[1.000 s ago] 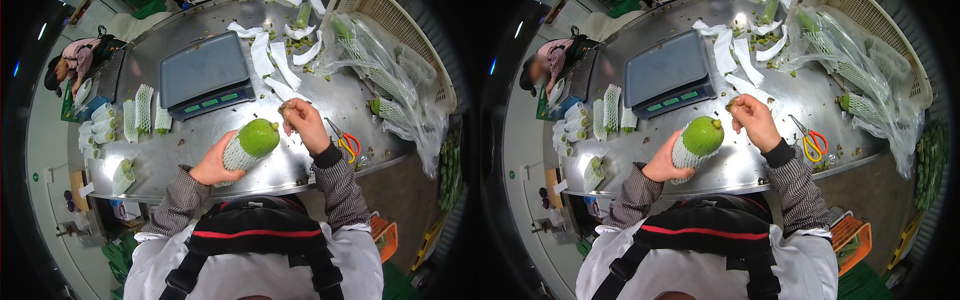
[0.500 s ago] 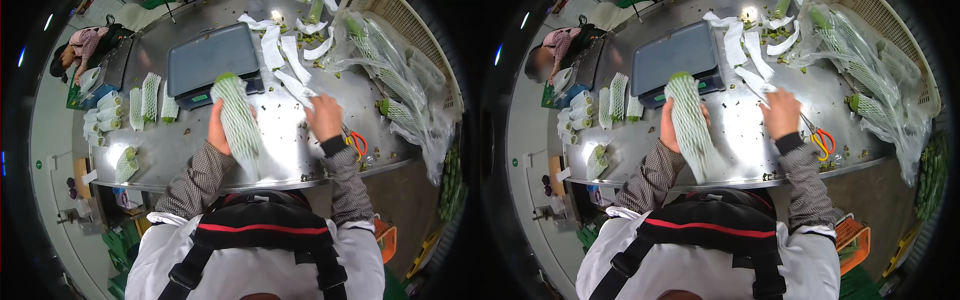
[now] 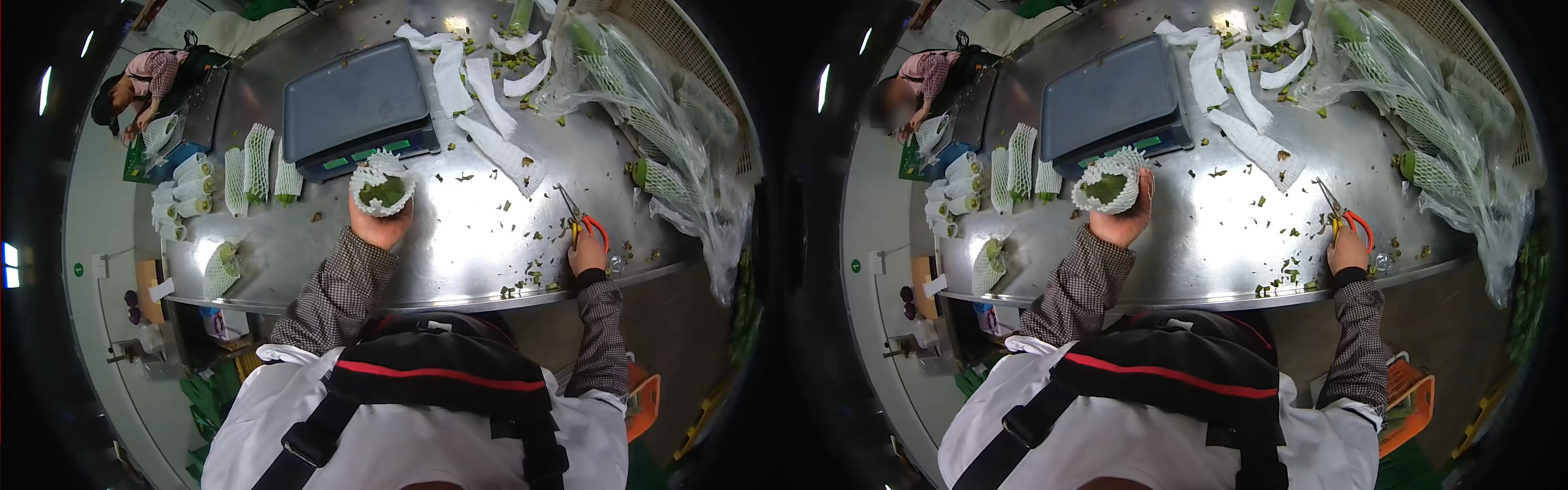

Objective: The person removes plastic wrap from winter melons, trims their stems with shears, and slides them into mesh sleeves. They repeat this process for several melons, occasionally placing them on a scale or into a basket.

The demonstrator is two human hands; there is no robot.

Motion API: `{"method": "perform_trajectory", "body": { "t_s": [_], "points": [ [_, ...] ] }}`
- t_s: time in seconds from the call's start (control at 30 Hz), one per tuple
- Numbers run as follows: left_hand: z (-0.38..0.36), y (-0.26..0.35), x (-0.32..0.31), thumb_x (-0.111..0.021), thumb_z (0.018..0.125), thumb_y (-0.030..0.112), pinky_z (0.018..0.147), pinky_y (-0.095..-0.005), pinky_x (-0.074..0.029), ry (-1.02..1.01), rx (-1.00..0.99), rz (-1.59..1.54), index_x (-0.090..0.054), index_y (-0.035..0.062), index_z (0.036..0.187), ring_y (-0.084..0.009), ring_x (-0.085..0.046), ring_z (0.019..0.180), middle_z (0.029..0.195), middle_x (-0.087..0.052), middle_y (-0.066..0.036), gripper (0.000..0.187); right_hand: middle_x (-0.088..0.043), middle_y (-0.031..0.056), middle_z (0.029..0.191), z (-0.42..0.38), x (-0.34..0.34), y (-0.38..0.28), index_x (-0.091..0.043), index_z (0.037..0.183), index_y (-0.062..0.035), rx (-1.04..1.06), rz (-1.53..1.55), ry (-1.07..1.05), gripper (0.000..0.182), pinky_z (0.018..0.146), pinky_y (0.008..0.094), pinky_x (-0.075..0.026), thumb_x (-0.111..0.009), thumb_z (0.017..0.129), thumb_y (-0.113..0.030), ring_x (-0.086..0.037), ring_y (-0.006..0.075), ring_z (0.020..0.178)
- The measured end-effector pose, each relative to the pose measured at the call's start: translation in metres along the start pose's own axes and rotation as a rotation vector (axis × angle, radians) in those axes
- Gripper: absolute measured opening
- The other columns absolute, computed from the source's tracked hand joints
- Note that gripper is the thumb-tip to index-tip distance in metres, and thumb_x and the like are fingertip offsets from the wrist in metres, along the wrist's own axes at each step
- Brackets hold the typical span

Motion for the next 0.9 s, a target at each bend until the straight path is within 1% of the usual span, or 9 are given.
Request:
{"method": "perform_trajectory", "body": {
  "t_s": [0.03,0.1,0.3,0.33,0.37,0.5,0.7,0.77,0.9],
  "points": [
    [-0.001,-0.002,-0.001,-0.048,0.089,0.035,0.083,-0.0358,-0.052,0.000,0.000,0.005,-0.057,0.0101,0.103,-0.0217,-0.060,0.093,0.102,-0.061,-0.005,0.030,-0.061,0.0194,0.086,0.001,-0.002,0.003,-0.054,0.088,0.0003,-0.036,0.009,0.001,0.027,0.069,0.0456,-0.049,-0.069,0.071,-0.014,-0.061,0.0357,0.077],
    [-0.006,-0.011,-0.009,-0.056,0.085,0.030,0.078,-0.0321,-0.057,-0.070,0.048,-0.038,-0.051,-0.0049,0.108,-0.0268,-0.060,0.093,0.101,-0.055,-0.017,0.042,-0.061,0.0198,0.081,0.000,0.002,0.003,-0.054,0.086,0.0003,-0.051,0.065,0.016,0.024,0.067,0.0462,-0.049,-0.067,0.071,-0.014,-0.061,0.0363,0.075],
    [-0.006,0.000,-0.001,-0.061,0.083,0.036,0.076,-0.0327,-0.057,-0.015,-0.079,0.038,-0.054,0.0001,0.107,-0.0275,-0.060,0.088,0.099,-0.056,-0.016,0.043,-0.059,0.0229,0.074,0.000,0.027,-0.008,-0.053,0.081,0.0012,-0.187,0.513,-0.003,0.024,0.063,0.0473,-0.045,-0.060,0.073,-0.020,-0.059,0.0401,0.071],
    [-0.007,0.003,0.003,-0.054,0.084,0.035,0.080,-0.0333,-0.052,0.040,-0.105,0.104,-0.060,0.0134,0.097,-0.0171,-0.061,0.090,0.095,-0.064,0.000,0.026,-0.058,0.0222,0.072,-0.001,0.025,-0.012,-0.053,0.081,0.0012,-0.156,0.560,0.049,0.025,0.063,0.0477,-0.045,-0.061,0.073,-0.021,-0.058,0.0401,0.069],
    [-0.008,0.007,0.008,-0.054,0.083,0.034,0.081,-0.0334,-0.052,0.031,-0.129,0.144,-0.061,0.0134,0.096,-0.0179,-0.062,0.089,0.094,-0.064,0.000,0.025,-0.058,0.0214,0.070,-0.003,0.026,-0.015,-0.054,0.081,0.0011,-0.131,0.601,0.107,0.025,0.063,0.0481,-0.045,-0.062,0.073,-0.022,-0.057,0.0402,0.067],
    [-0.009,0.020,0.026,-0.052,0.086,0.034,0.083,-0.0346,-0.052,-0.030,-0.121,0.125,-0.059,0.0118,0.102,-0.0191,-0.061,0.092,0.100,-0.063,-0.002,0.028,-0.057,0.0186,0.082,-0.015,0.027,-0.067,-0.055,0.083,0.0000,0.229,0.260,0.169,0.017,0.069,0.0450,-0.047,-0.059,0.079,-0.016,-0.058,0.0348,0.077],
    [-0.015,0.023,0.035,-0.051,0.087,0.039,0.085,-0.0413,-0.052,-0.004,-0.113,0.098,-0.057,0.0104,0.102,-0.0217,-0.060,0.093,0.100,-0.062,-0.003,0.033,-0.057,0.0194,0.089,-0.003,0.026,-0.030,-0.051,0.084,0.0009,-0.016,-0.017,0.228,0.009,0.071,0.0426,-0.048,-0.053,0.077,-0.004,-0.058,0.0333,0.081],
    [-0.024,0.018,0.024,-0.055,0.087,0.030,0.080,-0.0386,-0.055,-0.027,-0.170,0.068,-0.058,0.0035,0.103,-0.0293,-0.059,0.093,0.100,-0.061,-0.012,0.031,-0.058,0.0190,0.085,0.012,0.001,-0.019,-0.052,0.085,0.0001,-0.072,0.138,0.034,0.011,0.070,0.0440,-0.048,-0.055,0.075,-0.006,-0.059,0.0350,0.078],
    [-0.025,0.021,0.021,-0.049,0.087,0.036,0.085,-0.0380,-0.051,0.089,-0.221,0.152,-0.057,0.0099,0.106,-0.0220,-0.060,0.097,0.104,-0.062,-0.003,0.033,-0.057,0.0167,0.070,0.009,0.012,-0.028,-0.049,0.083,-0.0007,-0.038,0.556,0.054,0.024,0.061,0.0421,-0.046,-0.064,0.076,-0.018,-0.058,0.0340,0.066]
  ]
}}
Point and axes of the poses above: each hand's wrist, its own z-axis towards the middle knuckle, its own x-axis out of the back of the hand, y = z × x, the point moved 10 cm from there along z, towards the middle knuckle
